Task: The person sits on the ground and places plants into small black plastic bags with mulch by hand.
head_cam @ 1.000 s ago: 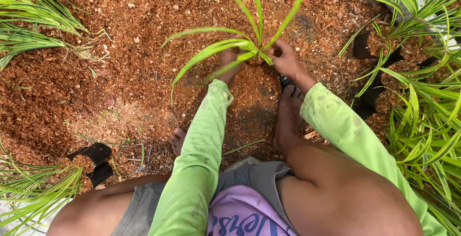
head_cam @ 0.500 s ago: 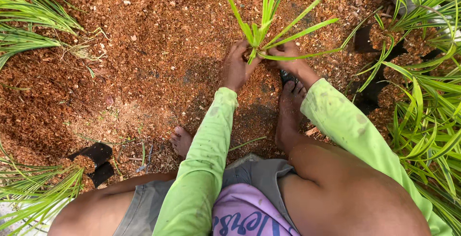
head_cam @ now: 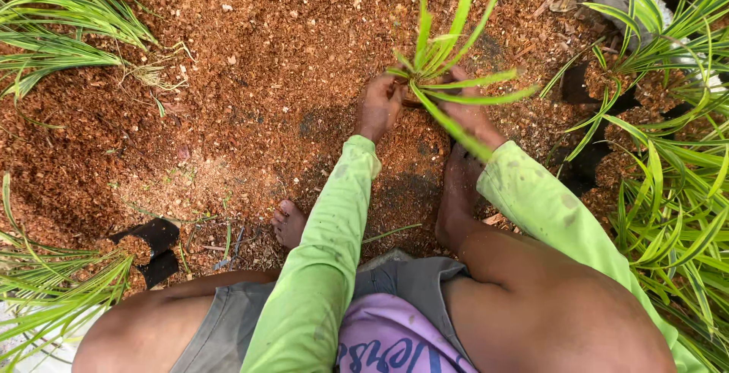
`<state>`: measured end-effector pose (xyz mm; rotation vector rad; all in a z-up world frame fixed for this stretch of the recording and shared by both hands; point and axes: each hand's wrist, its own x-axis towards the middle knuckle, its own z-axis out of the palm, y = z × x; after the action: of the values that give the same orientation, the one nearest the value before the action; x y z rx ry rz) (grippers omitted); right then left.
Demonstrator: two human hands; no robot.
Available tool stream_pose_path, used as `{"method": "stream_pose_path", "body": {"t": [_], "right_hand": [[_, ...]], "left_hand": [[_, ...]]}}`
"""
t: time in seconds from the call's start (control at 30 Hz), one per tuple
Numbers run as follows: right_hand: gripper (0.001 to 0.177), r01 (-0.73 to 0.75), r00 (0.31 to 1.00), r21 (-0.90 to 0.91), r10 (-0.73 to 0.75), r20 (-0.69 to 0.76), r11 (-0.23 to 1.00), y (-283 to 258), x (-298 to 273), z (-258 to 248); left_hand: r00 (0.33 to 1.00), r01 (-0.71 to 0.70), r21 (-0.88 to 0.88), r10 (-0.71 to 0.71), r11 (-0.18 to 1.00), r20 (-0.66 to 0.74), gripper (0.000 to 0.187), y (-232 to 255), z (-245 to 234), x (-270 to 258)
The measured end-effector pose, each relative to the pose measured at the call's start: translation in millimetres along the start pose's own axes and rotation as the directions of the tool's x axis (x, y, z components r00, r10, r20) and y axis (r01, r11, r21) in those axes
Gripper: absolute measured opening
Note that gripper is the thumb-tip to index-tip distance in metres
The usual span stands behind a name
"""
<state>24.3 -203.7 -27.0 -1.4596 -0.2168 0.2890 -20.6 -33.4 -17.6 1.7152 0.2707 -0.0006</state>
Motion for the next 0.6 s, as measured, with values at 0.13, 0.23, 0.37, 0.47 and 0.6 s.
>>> {"method": "stream_pose_path", "body": {"t": [0.13, 0.23, 0.37, 0.47, 0.6], "right_hand": [[0.024, -0.040, 0.999, -0.315, 0.033, -0.026, 0.948, -38.7, -2.9, 0.0], [0.054, -0.019, 0.992, -0.380, 0.065, 0.108, 0.925, -53.6, 10.0, 1.9], [0.058, 0.021, 0.991, -0.401, 0.033, 0.126, 0.916, 4.2, 14.1, -5.8], [0.059, -0.213, 0.965, -0.482, 0.260, 0.033, 0.850, -14.6, 26.5, -1.2], [0.063, -0.436, 0.895, -0.408, 0.434, -0.102, 0.802, 1.7, 29.2, 1.5]], "left_hand": [[0.988, -0.146, 0.238, 0.127, 0.960, 0.093, 0.028, -1.5, -29.1, 5.7], [0.983, -0.132, 0.596, 0.030, 0.792, 0.179, 0.018, -67.3, -30.8, -11.9], [0.966, 0.126, 0.187, -0.164, 0.974, 0.200, 0.015, -20.3, -37.0, -18.6], [0.962, 0.207, -0.139, -0.176, 0.968, 0.208, 0.040, 81.3, -26.9, -12.1], [0.970, 0.013, 0.538, -0.142, 0.843, 0.199, 0.047, 93.7, -3.6, -21.2]]}}
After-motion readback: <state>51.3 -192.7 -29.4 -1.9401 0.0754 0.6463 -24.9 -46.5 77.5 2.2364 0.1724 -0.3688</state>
